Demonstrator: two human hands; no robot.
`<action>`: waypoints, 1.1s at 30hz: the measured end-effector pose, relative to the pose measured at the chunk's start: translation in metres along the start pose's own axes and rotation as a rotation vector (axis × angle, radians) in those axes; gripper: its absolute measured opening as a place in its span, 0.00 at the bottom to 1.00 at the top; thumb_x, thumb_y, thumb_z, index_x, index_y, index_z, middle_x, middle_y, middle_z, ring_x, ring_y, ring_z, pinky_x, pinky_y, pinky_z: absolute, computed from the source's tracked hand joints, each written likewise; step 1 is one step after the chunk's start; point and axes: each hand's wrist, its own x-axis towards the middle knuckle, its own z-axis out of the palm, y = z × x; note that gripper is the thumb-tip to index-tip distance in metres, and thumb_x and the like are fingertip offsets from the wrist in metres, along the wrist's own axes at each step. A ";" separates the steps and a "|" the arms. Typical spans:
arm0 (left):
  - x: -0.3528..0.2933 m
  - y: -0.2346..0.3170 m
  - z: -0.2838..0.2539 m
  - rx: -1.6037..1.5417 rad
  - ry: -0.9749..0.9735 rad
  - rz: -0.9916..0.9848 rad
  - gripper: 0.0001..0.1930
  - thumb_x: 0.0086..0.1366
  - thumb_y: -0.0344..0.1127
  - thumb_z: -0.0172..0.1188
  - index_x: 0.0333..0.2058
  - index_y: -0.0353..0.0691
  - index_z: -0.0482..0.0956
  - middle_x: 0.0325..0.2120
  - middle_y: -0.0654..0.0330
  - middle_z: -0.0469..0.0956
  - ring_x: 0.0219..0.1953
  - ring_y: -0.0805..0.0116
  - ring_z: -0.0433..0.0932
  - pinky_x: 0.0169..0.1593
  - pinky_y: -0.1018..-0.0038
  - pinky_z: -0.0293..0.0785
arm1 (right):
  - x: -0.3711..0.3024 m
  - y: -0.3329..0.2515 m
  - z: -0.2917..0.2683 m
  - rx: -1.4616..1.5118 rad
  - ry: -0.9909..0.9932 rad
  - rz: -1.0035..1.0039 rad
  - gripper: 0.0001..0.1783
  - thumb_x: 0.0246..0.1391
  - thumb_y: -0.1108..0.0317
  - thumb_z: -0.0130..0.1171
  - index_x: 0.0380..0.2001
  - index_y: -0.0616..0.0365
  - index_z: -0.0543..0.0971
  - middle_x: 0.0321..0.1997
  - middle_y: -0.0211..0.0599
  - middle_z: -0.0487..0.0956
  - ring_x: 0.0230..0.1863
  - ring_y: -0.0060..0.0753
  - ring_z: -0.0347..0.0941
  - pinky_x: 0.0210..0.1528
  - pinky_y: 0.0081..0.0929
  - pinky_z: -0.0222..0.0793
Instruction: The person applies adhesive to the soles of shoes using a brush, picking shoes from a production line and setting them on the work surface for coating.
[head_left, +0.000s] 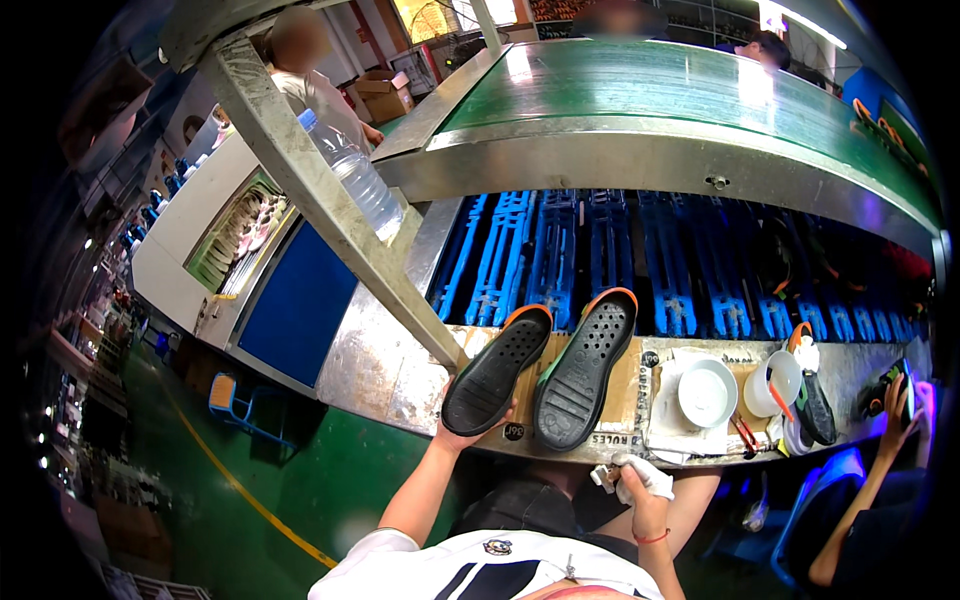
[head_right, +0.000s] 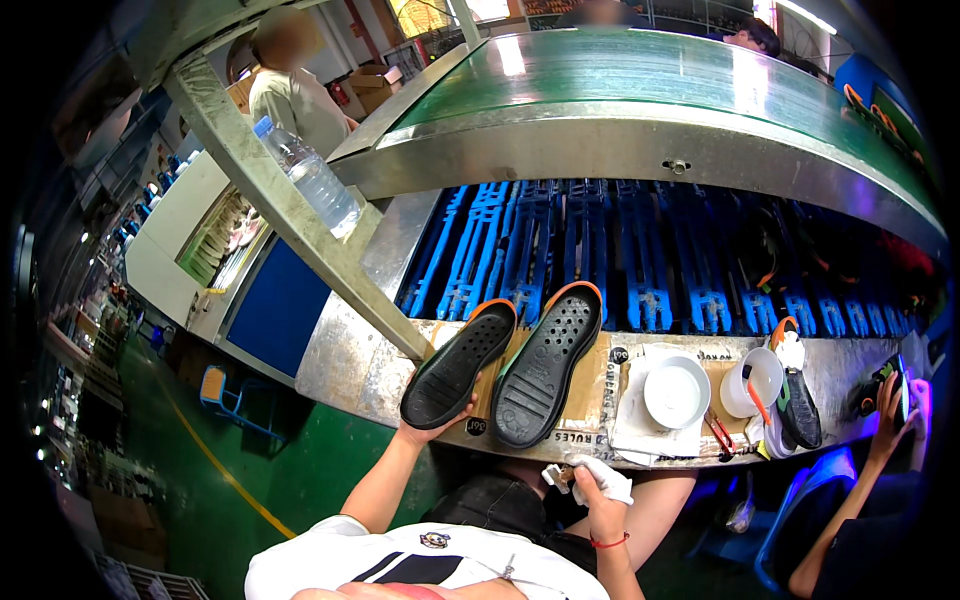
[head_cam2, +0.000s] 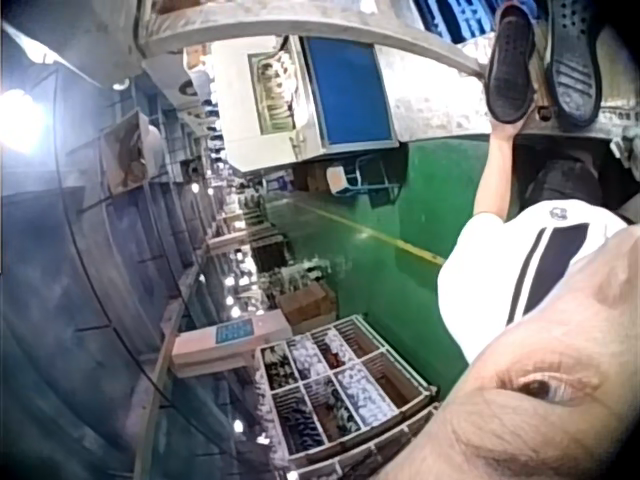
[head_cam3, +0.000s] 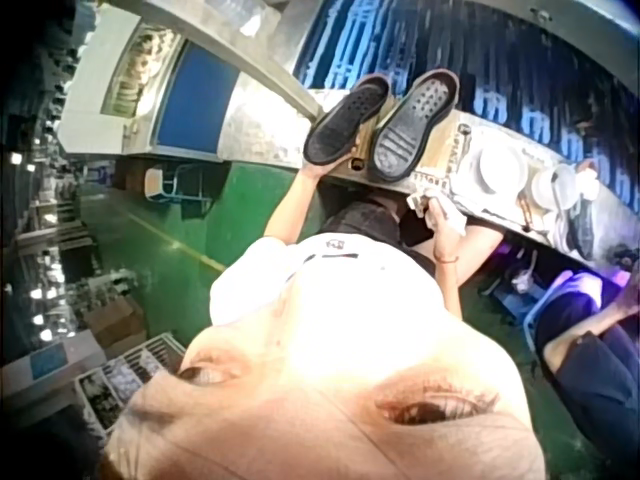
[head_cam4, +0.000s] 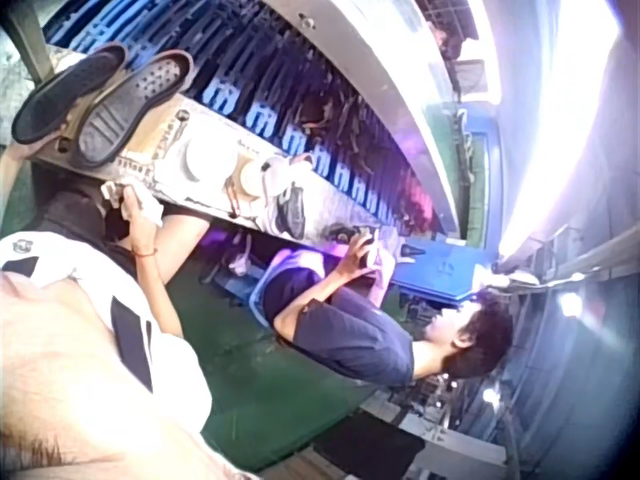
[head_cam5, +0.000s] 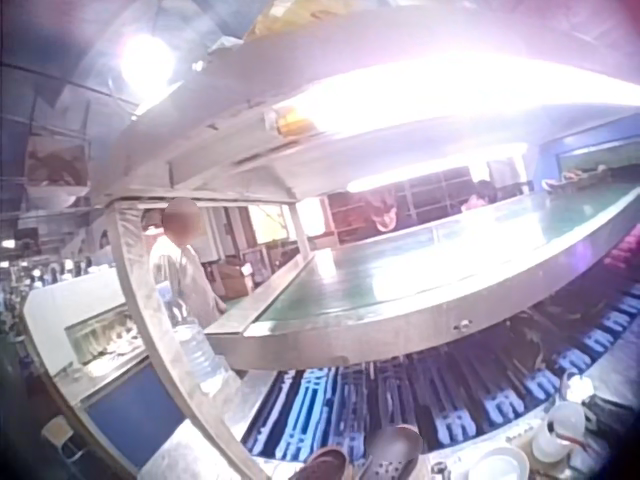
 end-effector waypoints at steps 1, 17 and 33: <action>0.000 0.000 0.001 0.009 -0.001 0.008 0.38 0.64 0.58 0.46 0.65 0.37 0.55 0.62 0.42 0.58 0.53 0.40 0.69 0.56 0.50 0.69 | 0.000 0.000 0.000 0.007 -0.005 0.021 0.12 0.59 0.68 0.57 0.41 0.65 0.80 0.24 0.23 0.75 0.19 0.10 0.58 0.20 0.13 0.52; -0.001 0.001 -0.002 -0.001 0.008 0.003 0.38 0.64 0.60 0.46 0.63 0.37 0.57 0.60 0.43 0.61 0.54 0.38 0.68 0.56 0.48 0.67 | 0.001 -0.002 0.005 0.018 -0.042 0.053 0.12 0.58 0.67 0.58 0.40 0.64 0.80 0.22 0.19 0.72 0.19 0.10 0.57 0.20 0.14 0.50; 0.001 -0.003 0.015 -0.025 -0.005 -0.003 0.38 0.63 0.62 0.42 0.62 0.36 0.61 0.58 0.44 0.65 0.51 0.40 0.70 0.54 0.50 0.70 | 0.002 -0.008 0.009 0.019 -0.053 0.055 0.12 0.60 0.68 0.54 0.39 0.66 0.79 0.21 0.23 0.72 0.17 0.11 0.56 0.20 0.14 0.47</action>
